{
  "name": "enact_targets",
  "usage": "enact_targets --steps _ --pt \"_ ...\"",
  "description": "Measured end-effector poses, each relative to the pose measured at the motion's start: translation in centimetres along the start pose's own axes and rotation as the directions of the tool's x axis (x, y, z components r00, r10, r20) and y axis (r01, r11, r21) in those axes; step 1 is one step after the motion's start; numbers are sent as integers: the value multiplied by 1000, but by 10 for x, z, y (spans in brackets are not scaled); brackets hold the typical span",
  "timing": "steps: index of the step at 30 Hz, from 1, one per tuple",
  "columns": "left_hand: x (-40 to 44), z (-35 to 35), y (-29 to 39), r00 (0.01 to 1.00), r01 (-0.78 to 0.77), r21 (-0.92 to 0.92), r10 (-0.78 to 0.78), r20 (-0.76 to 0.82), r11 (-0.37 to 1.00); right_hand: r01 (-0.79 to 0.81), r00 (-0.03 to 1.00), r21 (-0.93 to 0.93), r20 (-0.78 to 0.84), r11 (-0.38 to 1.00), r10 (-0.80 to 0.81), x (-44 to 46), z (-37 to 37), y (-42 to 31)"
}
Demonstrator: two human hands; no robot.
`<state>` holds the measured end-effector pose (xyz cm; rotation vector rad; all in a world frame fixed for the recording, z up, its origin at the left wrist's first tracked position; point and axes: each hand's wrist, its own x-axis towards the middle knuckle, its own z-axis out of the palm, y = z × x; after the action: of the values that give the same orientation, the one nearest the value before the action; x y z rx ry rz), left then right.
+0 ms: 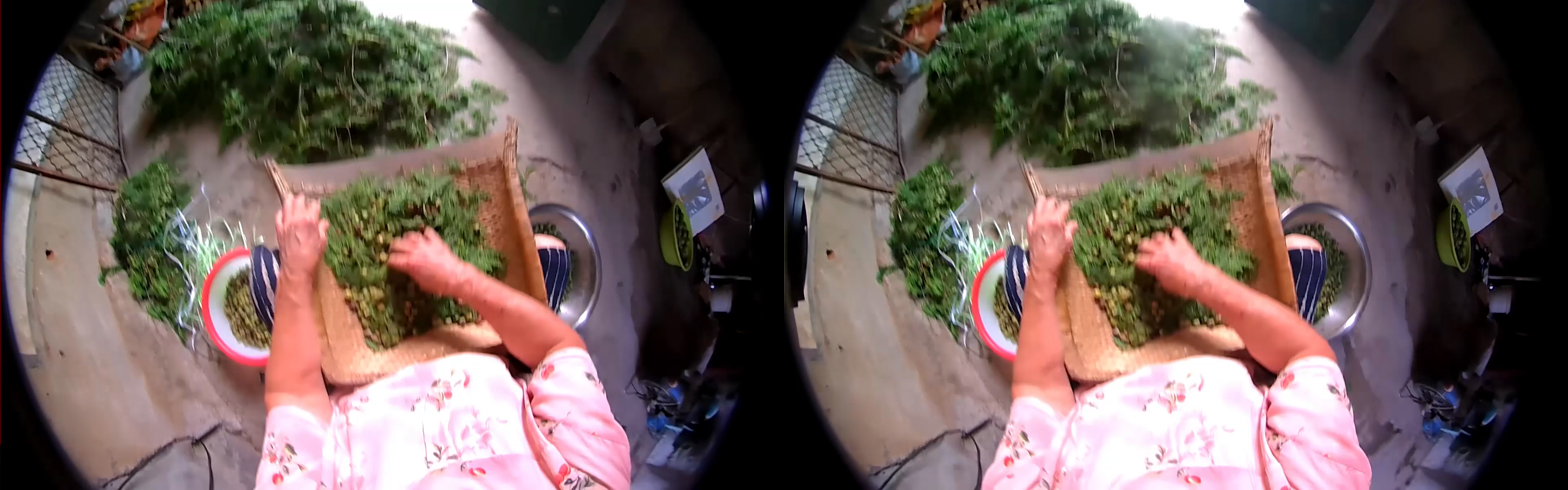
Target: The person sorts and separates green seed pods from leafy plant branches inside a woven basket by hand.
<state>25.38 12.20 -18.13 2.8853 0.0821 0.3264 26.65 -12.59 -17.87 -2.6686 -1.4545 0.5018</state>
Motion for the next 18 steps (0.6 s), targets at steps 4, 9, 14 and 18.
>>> enact_targets --steps 4,9,14,18 --pt "-2 5 -3 997 -43 35 45 -67 998 -143 987 124 -60 982 151 -8 9 26" --pt "1 14 -10 1000 14 59 -15 11 998 -97 934 78 -338 992 118 2 14 9" --pt "1 8 -6 999 8 75 -12 53 997 131 944 165 -322 978 -72 19 32 -28" --pt "1 7 -5 993 9 79 -18 116 997 26 958 35 -287 999 -15 29 40 -10"
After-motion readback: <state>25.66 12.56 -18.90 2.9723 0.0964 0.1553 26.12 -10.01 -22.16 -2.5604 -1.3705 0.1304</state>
